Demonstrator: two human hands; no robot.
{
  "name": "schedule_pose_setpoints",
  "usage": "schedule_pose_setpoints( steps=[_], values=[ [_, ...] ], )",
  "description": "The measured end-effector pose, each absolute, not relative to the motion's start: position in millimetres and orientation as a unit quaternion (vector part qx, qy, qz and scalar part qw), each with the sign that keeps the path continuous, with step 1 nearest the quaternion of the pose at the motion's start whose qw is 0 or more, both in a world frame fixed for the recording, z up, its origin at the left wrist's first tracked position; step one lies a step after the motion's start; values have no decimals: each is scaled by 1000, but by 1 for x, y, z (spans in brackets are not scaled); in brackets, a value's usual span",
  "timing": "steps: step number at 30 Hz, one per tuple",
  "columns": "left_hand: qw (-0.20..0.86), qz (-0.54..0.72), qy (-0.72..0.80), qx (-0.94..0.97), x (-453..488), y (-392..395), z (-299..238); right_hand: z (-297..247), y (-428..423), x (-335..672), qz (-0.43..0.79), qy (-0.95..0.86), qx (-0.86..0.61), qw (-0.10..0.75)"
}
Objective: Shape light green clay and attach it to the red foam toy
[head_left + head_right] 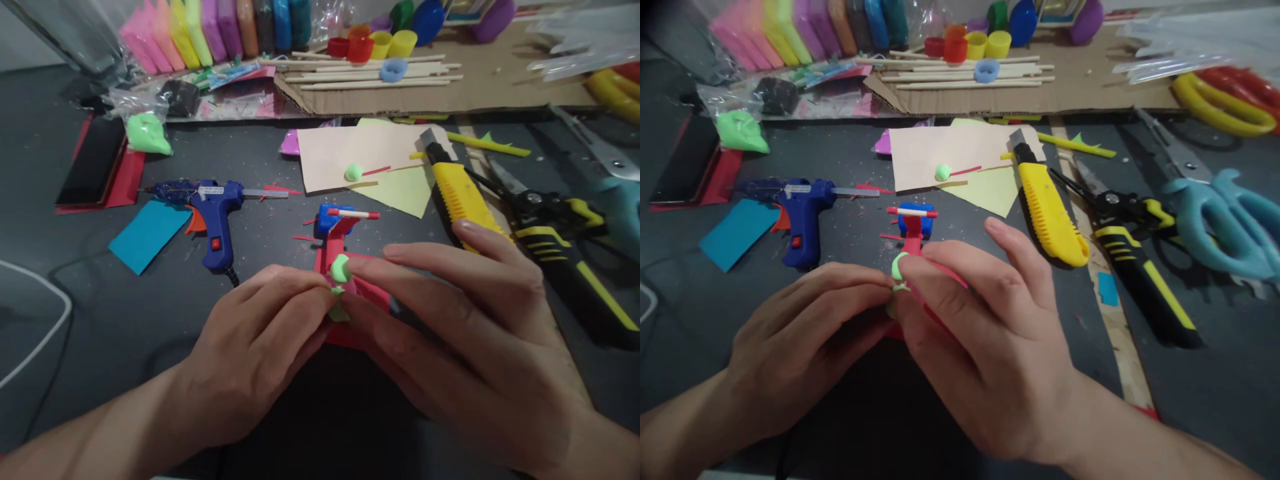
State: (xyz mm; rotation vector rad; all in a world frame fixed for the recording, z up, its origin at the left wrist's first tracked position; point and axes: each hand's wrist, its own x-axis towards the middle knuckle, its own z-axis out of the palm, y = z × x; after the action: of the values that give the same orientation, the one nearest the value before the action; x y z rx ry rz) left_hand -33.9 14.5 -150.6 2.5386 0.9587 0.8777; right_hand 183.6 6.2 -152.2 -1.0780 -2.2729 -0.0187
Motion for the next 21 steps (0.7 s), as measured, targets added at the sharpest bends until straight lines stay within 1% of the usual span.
schedule_pose_setpoints(
  steps=[6,16,21],
  values=[
    [159,301,329,881,-34,14,-151,-154,5,185,7,-855,-412,314],
    [138,295,318,890,-37,15,-150,-149,5,182,-12,-867,-395,303],
    [140,304,328,883,-36,13,-150,-150,3,181,-6,-862,-399,314]
  ],
)
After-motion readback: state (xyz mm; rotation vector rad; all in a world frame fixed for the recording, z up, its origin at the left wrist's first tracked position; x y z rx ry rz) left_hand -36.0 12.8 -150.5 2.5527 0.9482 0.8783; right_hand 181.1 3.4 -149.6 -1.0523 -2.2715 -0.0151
